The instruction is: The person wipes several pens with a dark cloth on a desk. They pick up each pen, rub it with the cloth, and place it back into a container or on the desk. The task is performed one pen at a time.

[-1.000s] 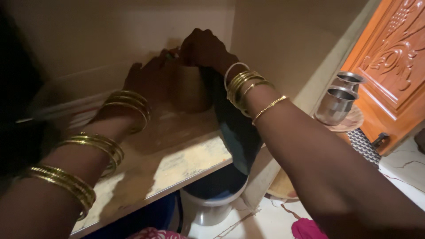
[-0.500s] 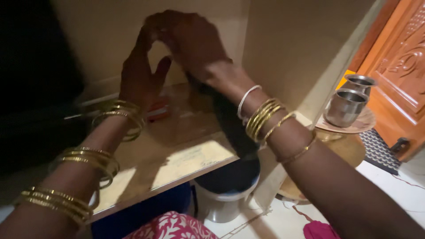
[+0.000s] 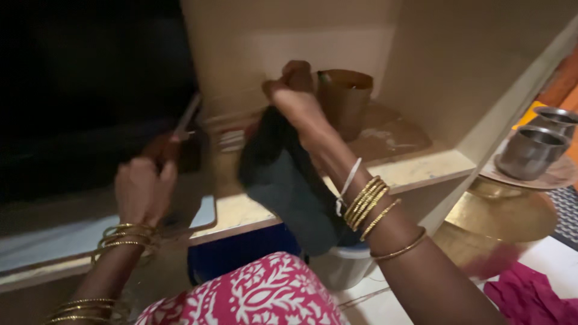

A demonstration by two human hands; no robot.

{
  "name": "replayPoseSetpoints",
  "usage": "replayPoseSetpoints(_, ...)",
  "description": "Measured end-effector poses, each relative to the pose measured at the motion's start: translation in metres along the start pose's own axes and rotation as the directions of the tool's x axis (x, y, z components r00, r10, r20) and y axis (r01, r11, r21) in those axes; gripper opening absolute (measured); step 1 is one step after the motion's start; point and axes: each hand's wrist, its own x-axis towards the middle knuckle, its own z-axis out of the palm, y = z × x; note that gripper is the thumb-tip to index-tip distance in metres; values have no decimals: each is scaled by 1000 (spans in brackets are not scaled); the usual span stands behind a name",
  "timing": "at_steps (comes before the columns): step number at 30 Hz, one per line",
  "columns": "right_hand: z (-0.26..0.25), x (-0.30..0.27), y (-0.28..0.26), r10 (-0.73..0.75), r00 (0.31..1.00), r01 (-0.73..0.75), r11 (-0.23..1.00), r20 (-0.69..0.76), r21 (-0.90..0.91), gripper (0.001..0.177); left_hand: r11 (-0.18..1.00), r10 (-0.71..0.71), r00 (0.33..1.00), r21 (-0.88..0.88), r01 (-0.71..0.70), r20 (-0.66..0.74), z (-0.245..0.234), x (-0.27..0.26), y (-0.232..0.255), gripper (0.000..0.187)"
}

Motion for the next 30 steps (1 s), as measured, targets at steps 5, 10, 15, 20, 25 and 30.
replayPoseSetpoints(5, 26, -37, -1, -58, 989, 42, 993, -138, -112, 37, 988, -112, 961, -75, 135, 253, 23, -11, -27, 43)
replayPoseSetpoints(10, 44, -117, -11, -276, 941, 331, 876, 199, -351, 29, 992, -43, 967, -107, 72, 251, 36, -16, -19, 44)
replayPoseSetpoints(15, 54, -139, -15, -480, 786, 580, 789, 389, -200, 48, 972, 79, 966, -235, -20, 247, 21, -25, -7, 34)
replayPoseSetpoints(20, 57, -125, -10, -490, 797, 591, 752, 352, -292, 54, 941, 54, 962, -335, 40, 269, 8, -32, -1, 34)
replayPoseSetpoints(25, 44, -122, -14, -517, 739, 645, 729, 432, -232, 52, 943, 36, 960, -326, 59, 278, 15, -32, -5, 34)
replayPoseSetpoints(30, 59, -120, -11, -315, 732, 586, 743, 604, -323, 47, 904, 180, 980, -407, -129, 90, 26, -31, -17, 31)
